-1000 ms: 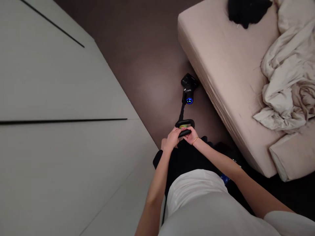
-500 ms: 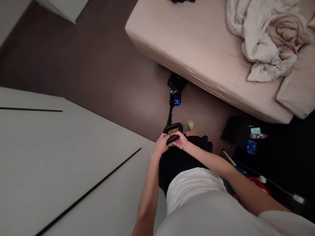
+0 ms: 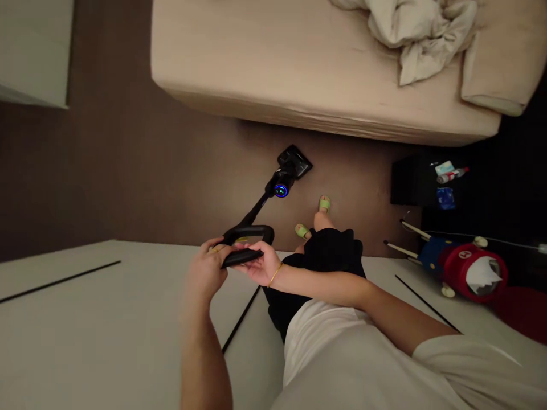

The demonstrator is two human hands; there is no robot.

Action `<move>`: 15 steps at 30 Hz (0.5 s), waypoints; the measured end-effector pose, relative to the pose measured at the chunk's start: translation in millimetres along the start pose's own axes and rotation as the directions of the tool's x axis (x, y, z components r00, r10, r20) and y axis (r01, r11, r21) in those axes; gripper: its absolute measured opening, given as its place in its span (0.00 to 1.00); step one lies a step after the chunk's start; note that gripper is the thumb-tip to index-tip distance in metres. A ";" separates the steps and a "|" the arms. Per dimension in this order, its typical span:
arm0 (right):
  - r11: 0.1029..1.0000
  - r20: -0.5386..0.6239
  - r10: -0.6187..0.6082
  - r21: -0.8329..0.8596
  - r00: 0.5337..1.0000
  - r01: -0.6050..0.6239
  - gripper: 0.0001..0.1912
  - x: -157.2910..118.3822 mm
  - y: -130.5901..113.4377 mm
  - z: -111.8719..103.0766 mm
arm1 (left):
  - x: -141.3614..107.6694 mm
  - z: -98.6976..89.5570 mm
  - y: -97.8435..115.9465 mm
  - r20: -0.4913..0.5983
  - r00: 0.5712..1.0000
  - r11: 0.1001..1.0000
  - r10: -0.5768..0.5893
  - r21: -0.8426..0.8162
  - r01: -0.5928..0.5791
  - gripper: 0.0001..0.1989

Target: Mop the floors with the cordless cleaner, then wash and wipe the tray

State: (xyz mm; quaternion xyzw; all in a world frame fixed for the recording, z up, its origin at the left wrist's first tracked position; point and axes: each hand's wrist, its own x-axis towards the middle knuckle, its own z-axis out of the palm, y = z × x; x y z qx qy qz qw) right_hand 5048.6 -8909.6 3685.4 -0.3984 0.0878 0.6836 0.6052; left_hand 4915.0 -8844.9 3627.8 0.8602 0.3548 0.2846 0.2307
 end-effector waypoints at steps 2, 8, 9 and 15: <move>0.999 -0.002 -0.044 0.028 0.999 0.044 0.10 -2.1 -15.4 3.3 | 25.1 -4.6 1.8 0.075 0.990 0.993 0.116 -0.023 -0.114 0.23; 0.969 0.011 -0.169 0.185 0.986 0.164 0.07 -11.3 -69.7 25.0 | 113.5 -29.2 30.2 0.262 0.894 0.931 0.364 -0.079 -0.356 0.24; 0.961 0.018 -0.190 0.211 0.982 0.182 0.07 -11.9 -79.1 30.4 | 128.8 -34.7 36.9 0.289 0.867 0.913 0.406 -0.088 -0.398 0.24; 0.898 0.029 -0.315 0.331 0.949 0.288 0.06 -15.3 -137.7 57.9 | 216.3 -50.5 73.1 0.365 0.765 0.841 0.531 -0.115 -0.529 0.24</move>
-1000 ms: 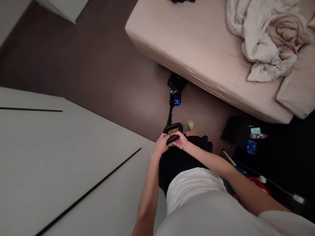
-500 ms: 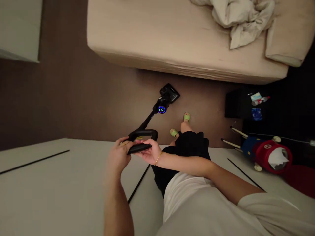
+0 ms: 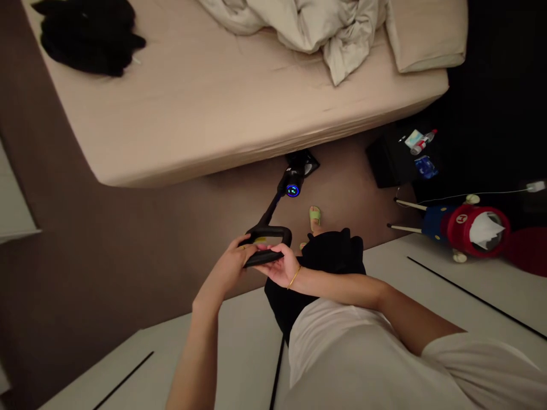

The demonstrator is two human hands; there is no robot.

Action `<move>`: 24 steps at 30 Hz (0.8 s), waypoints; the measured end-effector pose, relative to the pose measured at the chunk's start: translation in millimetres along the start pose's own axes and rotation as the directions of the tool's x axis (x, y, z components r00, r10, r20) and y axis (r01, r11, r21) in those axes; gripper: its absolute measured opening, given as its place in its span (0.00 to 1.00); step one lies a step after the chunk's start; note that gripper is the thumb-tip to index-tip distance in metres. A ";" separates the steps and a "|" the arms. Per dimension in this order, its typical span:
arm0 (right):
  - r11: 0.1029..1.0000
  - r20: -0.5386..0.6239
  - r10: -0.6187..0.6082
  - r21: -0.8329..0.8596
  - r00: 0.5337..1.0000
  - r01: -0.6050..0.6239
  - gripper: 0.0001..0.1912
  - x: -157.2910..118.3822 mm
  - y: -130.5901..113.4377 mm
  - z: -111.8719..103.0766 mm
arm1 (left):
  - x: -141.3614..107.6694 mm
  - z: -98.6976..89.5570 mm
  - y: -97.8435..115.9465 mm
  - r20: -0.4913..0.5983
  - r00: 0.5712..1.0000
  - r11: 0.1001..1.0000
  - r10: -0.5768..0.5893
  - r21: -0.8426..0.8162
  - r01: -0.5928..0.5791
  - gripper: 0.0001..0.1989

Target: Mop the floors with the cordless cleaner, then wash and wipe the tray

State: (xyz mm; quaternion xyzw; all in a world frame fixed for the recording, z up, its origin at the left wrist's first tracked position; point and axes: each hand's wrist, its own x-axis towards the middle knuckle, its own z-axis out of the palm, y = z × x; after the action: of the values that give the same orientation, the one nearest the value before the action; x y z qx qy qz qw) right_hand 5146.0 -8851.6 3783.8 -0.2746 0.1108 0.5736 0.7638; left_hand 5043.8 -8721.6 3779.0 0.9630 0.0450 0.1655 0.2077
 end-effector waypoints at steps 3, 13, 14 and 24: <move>0.996 0.014 -0.076 0.054 0.997 0.076 0.05 5.9 -24.5 15.5 | 41.0 -12.9 -5.9 0.048 0.996 0.997 0.071 0.012 -0.071 0.20; 0.952 -0.137 -0.298 0.032 0.945 0.305 0.05 34.1 -90.4 12.5 | 136.3 9.7 -11.6 0.107 0.958 0.964 0.265 -0.066 -0.259 0.21; 0.945 -0.178 -0.317 0.022 0.932 0.326 0.04 36.6 -94.6 10.0 | 142.1 15.4 -12.4 0.123 0.955 0.962 0.271 -0.077 -0.263 0.23; 0.850 -0.306 -0.466 0.106 0.830 0.516 0.06 105.5 -48.5 22.0 | 151.3 10.4 -87.8 0.229 0.870 0.900 0.437 -0.099 -0.425 0.30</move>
State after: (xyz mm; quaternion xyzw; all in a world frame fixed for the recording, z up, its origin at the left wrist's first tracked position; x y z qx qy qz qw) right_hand 5221.8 -8762.8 3765.0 -0.2970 0.1912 0.3019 0.8855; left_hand 5188.2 -8622.2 3779.1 0.9567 -0.2007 0.0883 0.1913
